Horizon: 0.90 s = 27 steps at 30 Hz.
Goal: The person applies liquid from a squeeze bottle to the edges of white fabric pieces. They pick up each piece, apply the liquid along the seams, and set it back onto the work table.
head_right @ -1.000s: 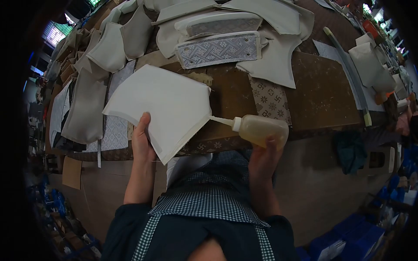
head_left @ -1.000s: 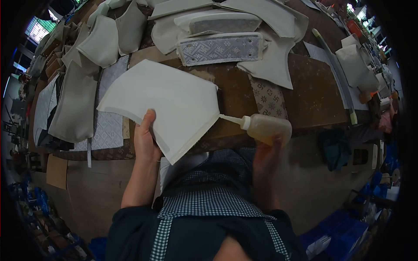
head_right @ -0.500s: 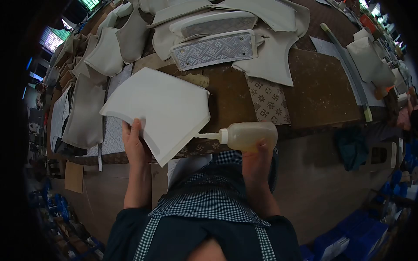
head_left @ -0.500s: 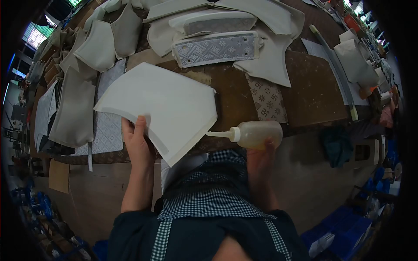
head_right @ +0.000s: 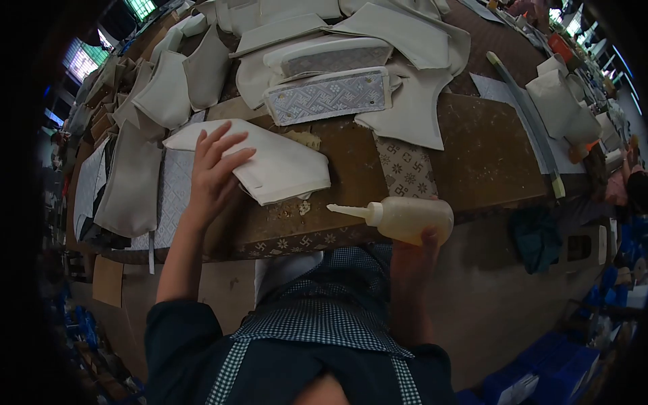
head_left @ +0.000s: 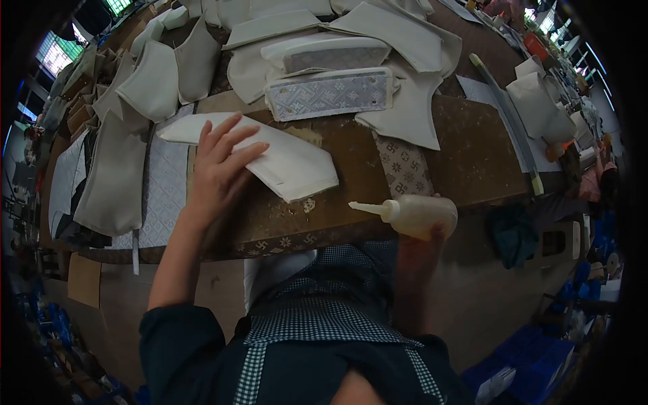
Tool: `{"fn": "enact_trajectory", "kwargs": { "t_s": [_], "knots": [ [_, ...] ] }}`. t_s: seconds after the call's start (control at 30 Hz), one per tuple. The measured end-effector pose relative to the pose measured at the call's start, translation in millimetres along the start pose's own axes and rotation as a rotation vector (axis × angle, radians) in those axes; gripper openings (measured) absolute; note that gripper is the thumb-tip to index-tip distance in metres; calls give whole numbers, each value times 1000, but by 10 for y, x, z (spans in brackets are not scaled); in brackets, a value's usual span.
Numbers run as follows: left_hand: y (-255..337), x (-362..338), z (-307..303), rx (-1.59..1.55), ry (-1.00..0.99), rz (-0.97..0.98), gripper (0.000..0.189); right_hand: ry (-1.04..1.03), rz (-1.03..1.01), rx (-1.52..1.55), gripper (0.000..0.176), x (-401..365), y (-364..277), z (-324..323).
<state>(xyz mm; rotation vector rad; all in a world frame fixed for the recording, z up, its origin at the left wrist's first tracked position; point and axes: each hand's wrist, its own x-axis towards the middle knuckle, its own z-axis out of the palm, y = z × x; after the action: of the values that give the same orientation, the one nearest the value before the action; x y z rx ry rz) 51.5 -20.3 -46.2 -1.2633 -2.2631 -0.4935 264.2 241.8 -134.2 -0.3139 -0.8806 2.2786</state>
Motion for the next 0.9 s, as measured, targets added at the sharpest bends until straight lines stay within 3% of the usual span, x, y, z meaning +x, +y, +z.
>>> {"fn": "enact_trajectory", "kwargs": {
  "t_s": [0.1, 0.17, 0.33, 0.6, 0.9],
  "knots": [
    [-174, 166, 65, -94, -101, 52, 20, 49, -24, -14, 74, 7, -66, 45],
    [-156, 368, -27, -117, -138, 92, 19, 22, -39, -61, 76, 29, -153, 38],
    [-152, 664, -28, -235, -246, 170, 22, -25, -173, -246, 82, 122, -342, 299],
    [-147, 928, 137, -160, -260, 191, 30, -224, -521, -433, 84, 659, -689, 699],
    [-128, 973, 98, -113, -333, 159, 36, -309, -656, -588, 74, 1030, -758, 1079]
  ]
}}
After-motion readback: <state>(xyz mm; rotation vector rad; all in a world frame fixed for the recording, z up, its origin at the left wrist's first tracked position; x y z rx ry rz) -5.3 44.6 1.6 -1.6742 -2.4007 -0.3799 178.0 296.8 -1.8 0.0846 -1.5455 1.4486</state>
